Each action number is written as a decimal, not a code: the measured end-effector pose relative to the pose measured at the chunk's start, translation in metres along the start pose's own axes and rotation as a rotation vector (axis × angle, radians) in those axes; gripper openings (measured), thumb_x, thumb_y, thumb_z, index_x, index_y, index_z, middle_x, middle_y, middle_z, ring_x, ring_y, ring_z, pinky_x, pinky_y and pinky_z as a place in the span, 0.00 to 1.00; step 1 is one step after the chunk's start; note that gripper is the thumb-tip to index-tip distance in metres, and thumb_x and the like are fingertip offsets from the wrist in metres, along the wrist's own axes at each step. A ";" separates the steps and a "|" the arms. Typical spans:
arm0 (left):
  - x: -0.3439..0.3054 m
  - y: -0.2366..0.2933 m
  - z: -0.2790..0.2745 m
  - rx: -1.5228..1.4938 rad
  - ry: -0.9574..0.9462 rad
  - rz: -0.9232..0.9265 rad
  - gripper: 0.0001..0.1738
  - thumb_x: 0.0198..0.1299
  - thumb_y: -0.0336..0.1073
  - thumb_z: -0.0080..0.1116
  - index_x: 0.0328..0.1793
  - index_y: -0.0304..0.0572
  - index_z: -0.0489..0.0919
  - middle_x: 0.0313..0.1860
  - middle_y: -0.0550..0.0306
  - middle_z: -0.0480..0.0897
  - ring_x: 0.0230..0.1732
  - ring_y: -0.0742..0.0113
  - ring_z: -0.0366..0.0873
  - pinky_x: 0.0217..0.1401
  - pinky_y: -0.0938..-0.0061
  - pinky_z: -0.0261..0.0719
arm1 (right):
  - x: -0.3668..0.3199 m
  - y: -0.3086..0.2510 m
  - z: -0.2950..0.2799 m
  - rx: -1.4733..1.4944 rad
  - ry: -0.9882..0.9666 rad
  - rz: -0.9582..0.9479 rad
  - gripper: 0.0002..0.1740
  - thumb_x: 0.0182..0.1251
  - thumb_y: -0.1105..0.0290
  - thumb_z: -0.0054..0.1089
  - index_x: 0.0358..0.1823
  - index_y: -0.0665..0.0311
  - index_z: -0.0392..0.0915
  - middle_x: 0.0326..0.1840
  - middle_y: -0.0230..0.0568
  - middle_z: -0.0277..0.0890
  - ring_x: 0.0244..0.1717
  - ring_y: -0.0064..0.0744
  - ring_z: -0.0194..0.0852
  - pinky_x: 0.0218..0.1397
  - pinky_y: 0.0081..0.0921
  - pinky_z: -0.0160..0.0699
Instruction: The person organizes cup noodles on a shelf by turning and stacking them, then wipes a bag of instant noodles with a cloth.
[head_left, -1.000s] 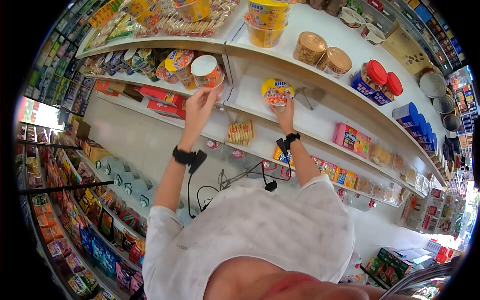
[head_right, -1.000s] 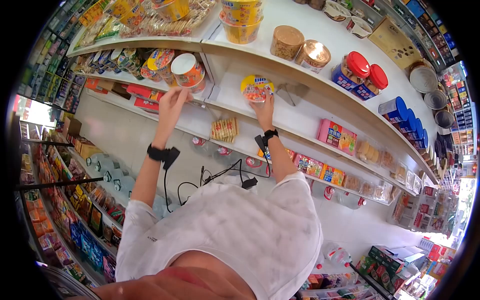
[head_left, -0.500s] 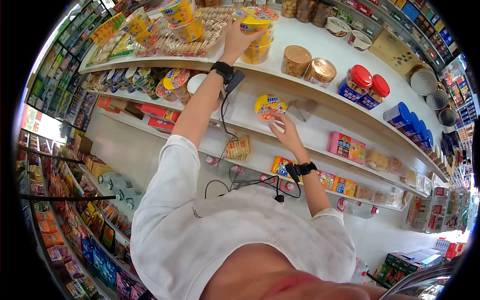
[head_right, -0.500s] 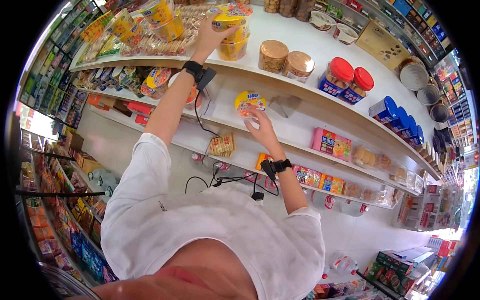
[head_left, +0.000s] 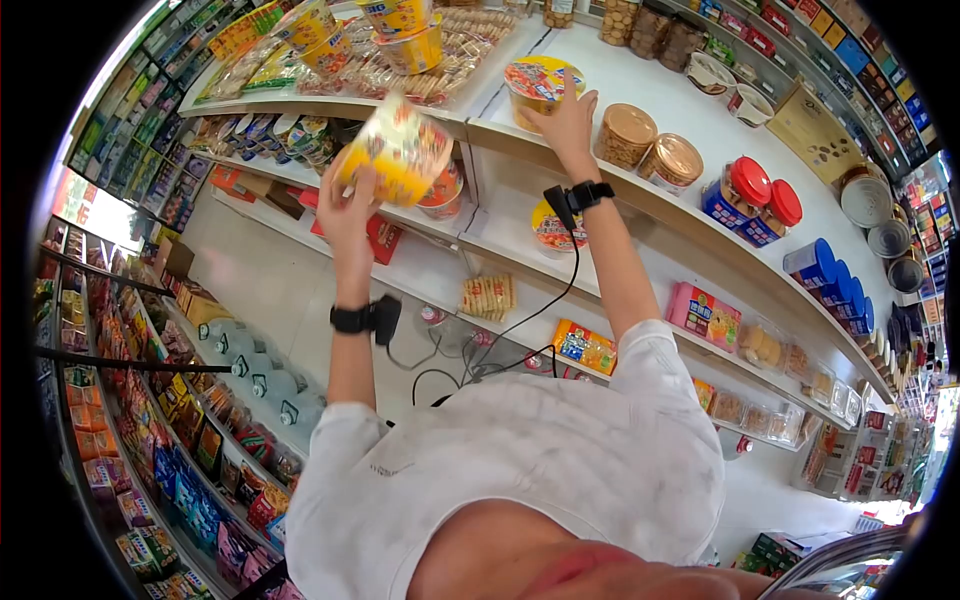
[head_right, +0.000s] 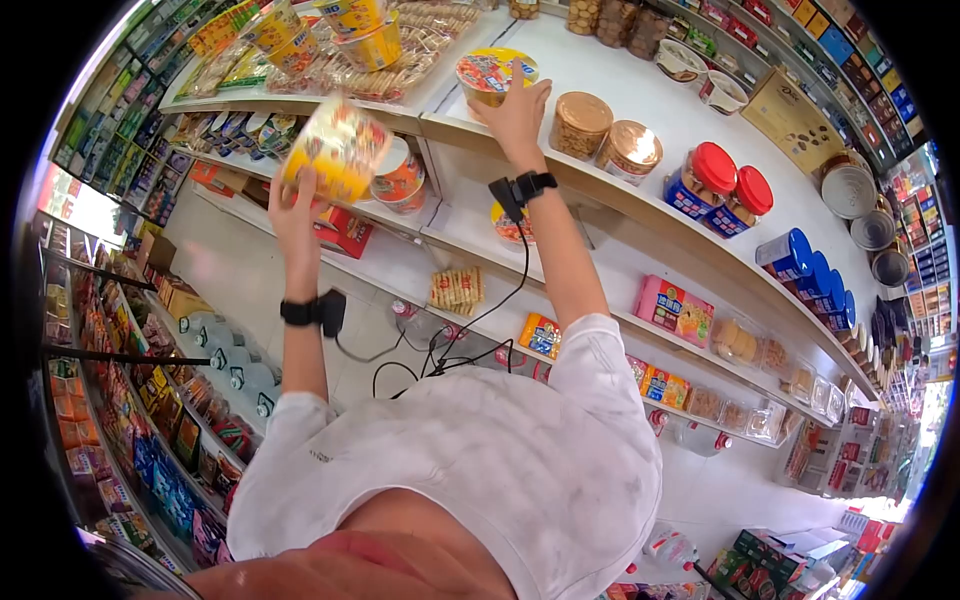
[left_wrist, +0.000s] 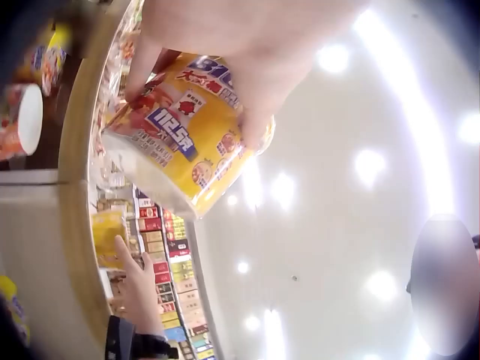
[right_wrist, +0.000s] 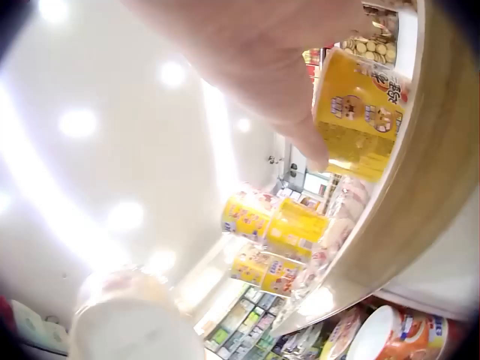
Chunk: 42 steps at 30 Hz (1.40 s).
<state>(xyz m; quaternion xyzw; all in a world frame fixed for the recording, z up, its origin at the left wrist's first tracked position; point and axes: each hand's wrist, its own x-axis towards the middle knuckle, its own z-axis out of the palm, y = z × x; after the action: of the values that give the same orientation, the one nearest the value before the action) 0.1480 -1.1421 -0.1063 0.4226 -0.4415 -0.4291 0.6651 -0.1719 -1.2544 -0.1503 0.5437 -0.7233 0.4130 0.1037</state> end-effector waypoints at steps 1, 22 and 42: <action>-0.006 0.000 -0.017 0.080 -0.010 0.077 0.31 0.64 0.41 0.72 0.70 0.38 0.74 0.57 0.57 0.80 0.55 0.71 0.81 0.48 0.73 0.85 | 0.010 0.006 0.010 0.104 -0.050 0.017 0.50 0.52 0.53 0.80 0.75 0.59 0.66 0.74 0.69 0.58 0.67 0.63 0.71 0.67 0.45 0.74; -0.031 -0.107 0.003 0.425 -0.524 -0.201 0.36 0.55 0.49 0.78 0.67 0.42 0.79 0.43 0.62 0.85 0.39 0.79 0.82 0.34 0.83 0.79 | -0.099 0.007 -0.168 2.251 -0.666 0.752 0.43 0.73 0.37 0.54 0.78 0.58 0.60 0.79 0.52 0.60 0.76 0.59 0.61 0.75 0.61 0.65; -0.059 -0.247 0.162 0.272 -0.680 -0.005 0.41 0.47 0.49 0.83 0.62 0.31 0.79 0.50 0.42 0.84 0.51 0.59 0.85 0.53 0.68 0.84 | -0.182 0.062 -0.257 1.932 -0.055 0.625 0.49 0.65 0.35 0.59 0.81 0.52 0.57 0.82 0.42 0.56 0.80 0.45 0.55 0.80 0.53 0.55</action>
<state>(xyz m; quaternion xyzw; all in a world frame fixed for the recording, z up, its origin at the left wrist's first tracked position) -0.0691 -1.1836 -0.3108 0.3417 -0.6893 -0.4841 0.4169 -0.2325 -0.9398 -0.1257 0.1910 -0.1921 0.8168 -0.5094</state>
